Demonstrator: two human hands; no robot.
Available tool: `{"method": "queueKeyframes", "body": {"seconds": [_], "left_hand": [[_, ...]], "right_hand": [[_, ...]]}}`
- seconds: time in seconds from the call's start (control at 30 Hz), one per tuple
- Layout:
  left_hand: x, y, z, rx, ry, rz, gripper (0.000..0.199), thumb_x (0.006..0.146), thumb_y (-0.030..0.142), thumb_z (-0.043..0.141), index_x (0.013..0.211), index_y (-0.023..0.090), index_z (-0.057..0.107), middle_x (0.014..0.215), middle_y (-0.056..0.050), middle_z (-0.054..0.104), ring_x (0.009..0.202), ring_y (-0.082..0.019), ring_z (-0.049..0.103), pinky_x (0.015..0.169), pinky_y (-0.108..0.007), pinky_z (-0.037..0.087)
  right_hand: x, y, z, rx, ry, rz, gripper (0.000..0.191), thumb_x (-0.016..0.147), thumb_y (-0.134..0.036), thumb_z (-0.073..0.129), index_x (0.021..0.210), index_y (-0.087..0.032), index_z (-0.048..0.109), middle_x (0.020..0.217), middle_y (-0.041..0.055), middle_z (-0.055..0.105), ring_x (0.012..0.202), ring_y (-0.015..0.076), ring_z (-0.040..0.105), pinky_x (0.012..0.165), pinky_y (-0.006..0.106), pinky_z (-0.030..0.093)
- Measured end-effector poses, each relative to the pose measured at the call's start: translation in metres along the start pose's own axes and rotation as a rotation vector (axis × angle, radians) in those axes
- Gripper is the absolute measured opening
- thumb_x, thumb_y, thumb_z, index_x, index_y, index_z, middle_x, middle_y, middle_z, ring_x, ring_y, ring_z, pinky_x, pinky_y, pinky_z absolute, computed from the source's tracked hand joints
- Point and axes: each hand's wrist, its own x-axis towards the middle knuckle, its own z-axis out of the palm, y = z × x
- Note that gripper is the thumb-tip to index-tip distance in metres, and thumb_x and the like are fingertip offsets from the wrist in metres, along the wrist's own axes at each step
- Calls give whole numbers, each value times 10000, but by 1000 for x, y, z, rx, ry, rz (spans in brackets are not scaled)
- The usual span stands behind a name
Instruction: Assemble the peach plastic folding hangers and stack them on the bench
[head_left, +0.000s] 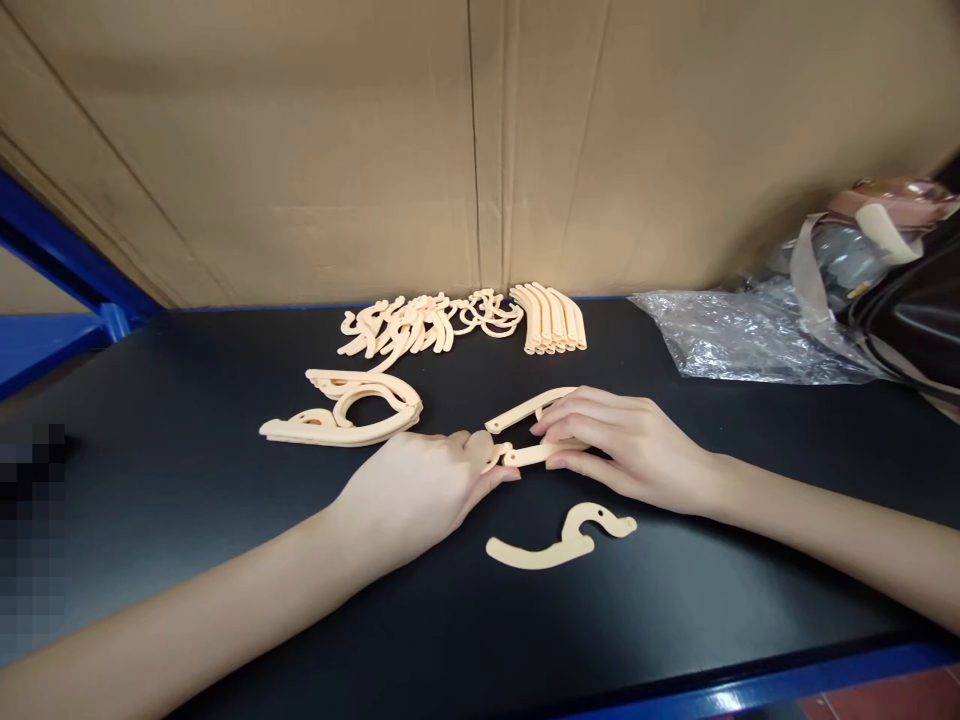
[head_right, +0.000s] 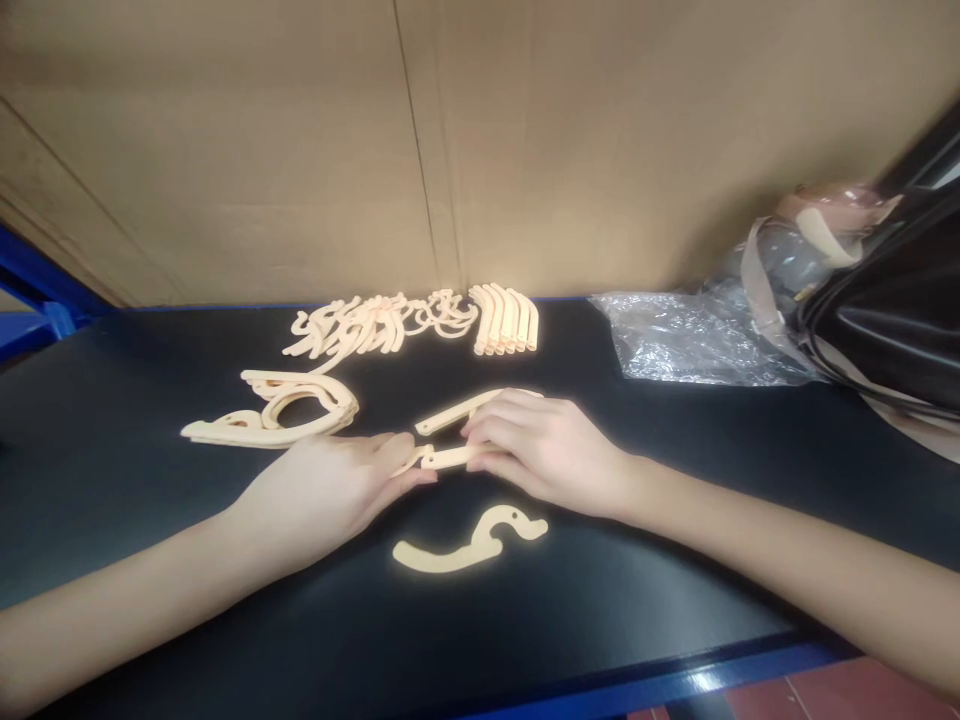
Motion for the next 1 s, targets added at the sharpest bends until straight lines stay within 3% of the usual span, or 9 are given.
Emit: {"method": "queueKeyframes", "body": {"seconds": [0.2,0.7,1.0], "left_hand": [[1,-1,-2,75,18,88,446,1003,394,274,702,155,500,519,2,543,408,-152,555,398,-256,248],[0,-1,-5,192,32,144,379,988,361,347,710,162,509,546,5,519,433,-159,550,410,-278,264],[1,1,-9,228,149,191,372,985,292,353,668,162,499,524,11,491,407,-151,511,414,-281,262]], "right_hand": [[0,0,0,-16,-2,-11,192,954,-301,484,931,-173,626,970,53,689,968,174,617,793,305,519],[0,-1,0,-16,-2,-20,204,954,-303,481,930,-168,632,967,63,691,970,181,620,792,309,523],[0,-1,-2,45,6,1,188,951,-300,489,942,-178,632,960,49,688,946,165,616,767,290,514]]}}
